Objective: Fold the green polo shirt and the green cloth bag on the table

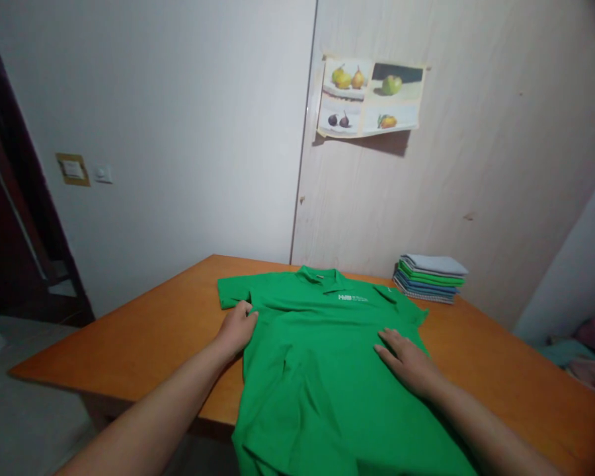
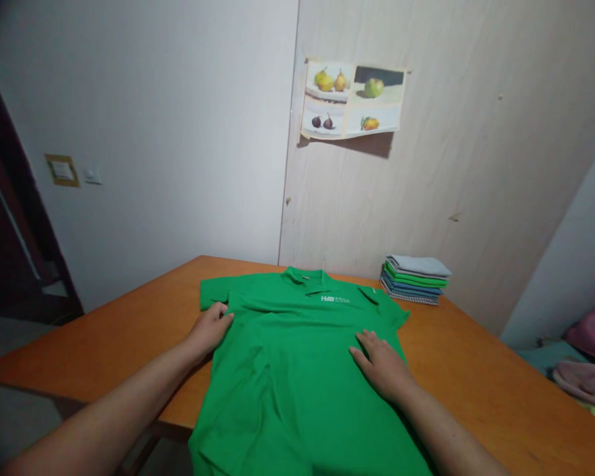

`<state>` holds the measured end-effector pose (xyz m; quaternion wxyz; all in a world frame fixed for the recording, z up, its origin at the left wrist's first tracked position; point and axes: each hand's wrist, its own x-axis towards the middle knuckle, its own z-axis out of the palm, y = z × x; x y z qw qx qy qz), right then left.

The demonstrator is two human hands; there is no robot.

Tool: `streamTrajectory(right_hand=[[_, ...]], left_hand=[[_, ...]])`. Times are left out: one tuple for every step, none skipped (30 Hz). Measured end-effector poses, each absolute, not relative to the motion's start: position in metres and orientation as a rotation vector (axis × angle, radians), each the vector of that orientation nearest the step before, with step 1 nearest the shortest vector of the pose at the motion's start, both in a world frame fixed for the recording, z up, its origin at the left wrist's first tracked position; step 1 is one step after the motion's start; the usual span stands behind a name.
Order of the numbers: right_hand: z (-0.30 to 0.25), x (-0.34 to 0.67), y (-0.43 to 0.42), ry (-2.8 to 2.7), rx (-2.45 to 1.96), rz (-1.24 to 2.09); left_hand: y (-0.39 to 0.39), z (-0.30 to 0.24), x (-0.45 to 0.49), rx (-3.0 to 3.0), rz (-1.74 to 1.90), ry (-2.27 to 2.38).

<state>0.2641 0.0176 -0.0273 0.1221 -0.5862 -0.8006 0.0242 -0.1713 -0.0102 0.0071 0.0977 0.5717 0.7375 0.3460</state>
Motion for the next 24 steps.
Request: streamTrajectory(right_hand=[[-0.029,0.270,0.018,-2.351,-1.698,0.090],[-0.030,0.277,0.018,-2.361,-1.689,0.106],[-0.030,0.283,0.019,-2.367,-1.684,0.116],[-0.031,0.289,0.019,-2.372,-1.681,0.121],[-0.031,0.293,0.019,-2.374,-1.681,0.124],[-0.031,0.296,0.019,-2.378,-1.683,0.124],[-0.032,0.298,0.019,-2.382,-1.685,0.123],[-0.032,0.298,0.018,-2.385,-1.687,0.120],[-0.033,0.298,0.017,-2.385,-1.687,0.117],[-0.033,0.297,0.015,-2.383,-1.686,0.115],[-0.033,0.296,0.013,-2.378,-1.685,0.113],[-0.032,0.294,0.010,-2.372,-1.685,0.112],[-0.032,0.293,0.007,-2.366,-1.686,0.113],[-0.031,0.292,0.004,-2.362,-1.688,0.116],[-0.030,0.291,0.001,-2.362,-1.689,0.119],[-0.030,0.290,-0.003,-2.364,-1.691,0.122],[-0.029,0.290,-0.006,-2.366,-1.693,0.123],[-0.029,0.290,-0.010,-2.366,-1.694,0.121],[-0.029,0.289,-0.014,-2.363,-1.696,0.116],[-0.029,0.289,-0.017,-2.358,-1.696,0.111],[-0.029,0.288,-0.020,-2.351,-1.696,0.106],[-0.028,0.288,-0.023,-2.345,-1.696,0.102],[-0.028,0.287,-0.025,-2.339,-1.696,0.101],[-0.028,0.286,-0.028,-2.334,-1.695,0.099]], left_hand=[[-0.009,0.007,-0.171,1.675,1.031,2.167],[-0.008,0.007,-0.172,1.656,1.036,2.156],[-0.008,0.008,-0.175,1.638,1.035,2.157],[-0.008,0.009,-0.179,1.625,1.026,2.173],[-0.010,0.010,-0.184,1.618,1.008,2.201],[-0.011,0.010,-0.190,1.620,0.981,2.238],[-0.012,0.011,-0.195,1.631,0.942,2.275],[-0.014,0.012,-0.200,1.653,0.893,2.304],[-0.015,0.013,-0.204,1.682,0.835,2.324],[-0.017,0.014,-0.207,1.715,0.771,2.335],[-0.019,0.016,-0.208,1.745,0.706,2.342],[-0.020,0.017,-0.208,1.771,0.641,2.348],[-0.023,0.020,-0.208,1.793,0.579,2.355],[-0.025,0.023,-0.206,1.810,0.522,2.361],[-0.028,0.026,-0.204,1.820,0.474,2.367],[-0.032,0.030,-0.201,1.829,0.429,2.382],[-0.035,0.035,-0.197,1.846,0.388,2.410],[-0.039,0.039,-0.193,1.881,0.356,2.450],[-0.043,0.043,-0.188,1.939,0.335,2.490],[-0.046,0.046,-0.182,2.022,0.327,2.518],[-0.049,0.048,-0.176,2.127,0.333,2.515],[-0.052,0.050,-0.170,2.244,0.355,2.464],[-0.055,0.050,-0.163,2.349,0.381,2.364],[-0.058,0.049,-0.157,2.426,0.392,2.238]])
